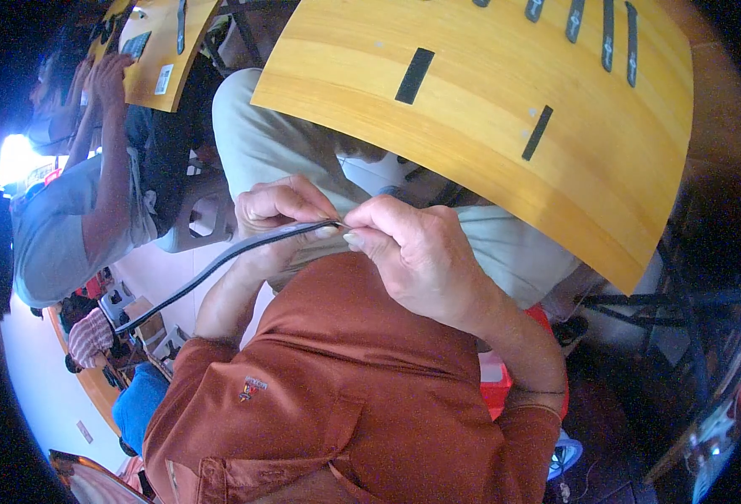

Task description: Assembling leather straps by attaching metal hardware using small screws.

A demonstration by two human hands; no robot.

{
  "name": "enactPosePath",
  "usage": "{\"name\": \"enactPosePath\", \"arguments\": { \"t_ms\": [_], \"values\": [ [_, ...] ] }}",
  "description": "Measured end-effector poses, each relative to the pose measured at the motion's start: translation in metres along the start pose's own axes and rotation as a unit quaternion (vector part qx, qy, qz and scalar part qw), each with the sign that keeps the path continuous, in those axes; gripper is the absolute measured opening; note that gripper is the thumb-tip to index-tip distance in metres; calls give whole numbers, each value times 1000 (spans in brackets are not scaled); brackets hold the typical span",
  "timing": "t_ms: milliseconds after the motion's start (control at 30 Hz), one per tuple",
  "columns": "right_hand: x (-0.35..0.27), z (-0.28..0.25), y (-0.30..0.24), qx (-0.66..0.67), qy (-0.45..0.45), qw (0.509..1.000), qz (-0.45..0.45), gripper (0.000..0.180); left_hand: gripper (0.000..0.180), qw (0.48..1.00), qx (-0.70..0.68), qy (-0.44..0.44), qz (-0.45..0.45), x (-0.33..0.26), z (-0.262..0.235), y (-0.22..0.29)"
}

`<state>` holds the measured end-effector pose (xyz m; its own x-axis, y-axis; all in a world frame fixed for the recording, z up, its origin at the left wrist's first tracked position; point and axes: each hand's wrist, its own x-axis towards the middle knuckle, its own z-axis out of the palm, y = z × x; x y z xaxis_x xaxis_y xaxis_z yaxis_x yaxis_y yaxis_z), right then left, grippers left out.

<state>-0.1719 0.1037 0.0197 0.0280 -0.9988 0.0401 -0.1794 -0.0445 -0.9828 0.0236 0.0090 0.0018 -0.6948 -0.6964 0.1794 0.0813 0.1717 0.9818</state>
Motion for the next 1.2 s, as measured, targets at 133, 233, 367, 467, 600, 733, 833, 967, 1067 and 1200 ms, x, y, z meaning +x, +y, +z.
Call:
{"name": "enactPosePath", "arguments": {
  "t_ms": [133,233,367,467,600,733,833,967,1067,1200],
  "values": [
    [0,-1,-2,-60,2,997,-50,13,11,1000,2,-6,-10,2,2,0],
    [-2,0,-2,-84,5,993,-78,15,12,999,-30,-4,-41,1,6,0],
    [-2,3,-3,-24,21,998,-50,20,13,991,-116,6,-61,-1,12,-3],
    [-2,5,1,-3,30,998,-50,23,14,984,-151,3,-95,-3,12,-6],
    [-5,4,11,-14,-1,998,-54,25,15,969,-210,-16,-130,-5,10,-9],
    [-6,8,17,-3,7,995,-100,26,15,950,-278,-26,-140,-10,13,-17],
    [-6,11,19,-13,33,992,-122,28,15,897,-402,-3,-185,-8,21,-17],
    [-7,16,23,-29,76,987,-137,26,14,902,-398,31,-162,-6,24,-16],
    [-5,17,20,19,75,993,-85,20,13,942,-309,41,-124,-6,20,-23],
    [1,18,12,100,67,993,-4,18,16,948,-257,126,-136,1,25,-8]
  ]
}}
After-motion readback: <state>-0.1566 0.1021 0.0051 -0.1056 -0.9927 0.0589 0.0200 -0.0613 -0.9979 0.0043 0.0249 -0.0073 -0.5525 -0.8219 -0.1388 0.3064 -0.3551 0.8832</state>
